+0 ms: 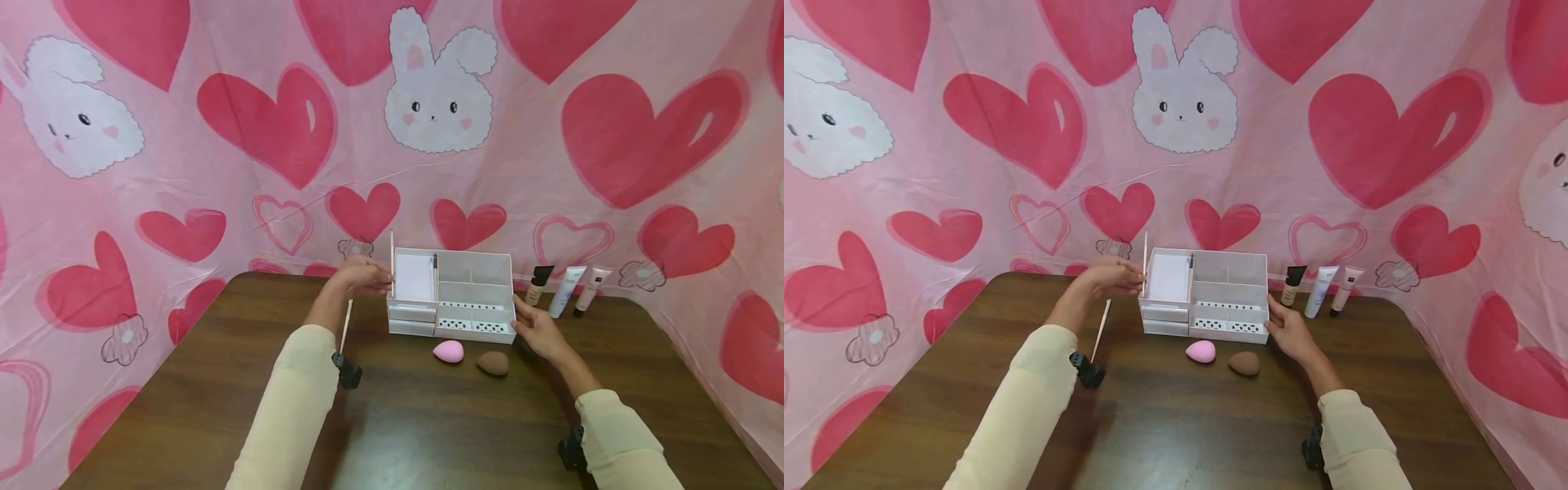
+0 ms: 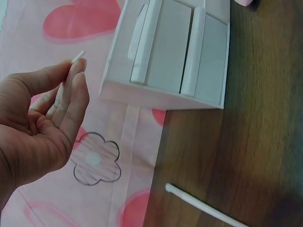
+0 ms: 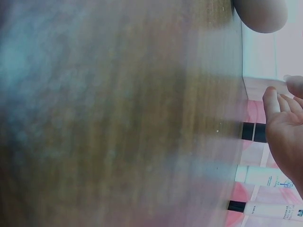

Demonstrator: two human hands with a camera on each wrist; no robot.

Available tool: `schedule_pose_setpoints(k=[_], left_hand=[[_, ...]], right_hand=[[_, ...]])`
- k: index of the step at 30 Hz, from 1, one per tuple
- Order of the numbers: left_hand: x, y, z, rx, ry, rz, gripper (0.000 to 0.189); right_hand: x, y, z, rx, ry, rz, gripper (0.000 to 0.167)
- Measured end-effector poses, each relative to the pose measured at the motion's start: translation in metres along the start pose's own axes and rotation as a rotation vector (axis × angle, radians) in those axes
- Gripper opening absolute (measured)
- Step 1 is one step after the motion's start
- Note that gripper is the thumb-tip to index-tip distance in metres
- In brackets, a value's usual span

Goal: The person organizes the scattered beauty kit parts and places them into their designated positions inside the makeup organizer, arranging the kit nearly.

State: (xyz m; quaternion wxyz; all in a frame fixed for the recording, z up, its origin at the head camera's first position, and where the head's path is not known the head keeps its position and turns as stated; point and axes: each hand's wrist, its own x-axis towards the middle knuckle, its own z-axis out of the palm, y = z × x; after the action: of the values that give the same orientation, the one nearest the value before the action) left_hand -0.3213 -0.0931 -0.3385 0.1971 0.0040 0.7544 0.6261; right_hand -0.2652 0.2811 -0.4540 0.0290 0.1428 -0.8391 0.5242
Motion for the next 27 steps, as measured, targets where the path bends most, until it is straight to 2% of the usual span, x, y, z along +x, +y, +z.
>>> schedule_pose_setpoints(k=[7,13,18,23,27], left_hand=[[0.012,0.007,0.019,0.029,-0.001,0.024,0.007],[0.02,0.012,0.031,0.063,0.0,0.018,0.014],[0.022,0.014,0.037,0.06,0.035,-0.017,0.012],[0.023,0.014,0.042,0.101,0.067,-0.035,0.01],[0.028,0.011,0.044,0.135,0.049,-0.047,0.016]], right_hand=[[-0.001,0.0,0.0,0.002,0.001,0.004,0.061],[-0.001,0.0,0.001,0.034,0.001,-0.023,0.061],[-0.001,0.001,0.001,0.038,0.008,-0.033,0.061],[-0.001,0.002,0.0,0.032,0.014,-0.034,0.061],[-0.001,0.002,-0.001,0.027,0.015,-0.03,0.06]])
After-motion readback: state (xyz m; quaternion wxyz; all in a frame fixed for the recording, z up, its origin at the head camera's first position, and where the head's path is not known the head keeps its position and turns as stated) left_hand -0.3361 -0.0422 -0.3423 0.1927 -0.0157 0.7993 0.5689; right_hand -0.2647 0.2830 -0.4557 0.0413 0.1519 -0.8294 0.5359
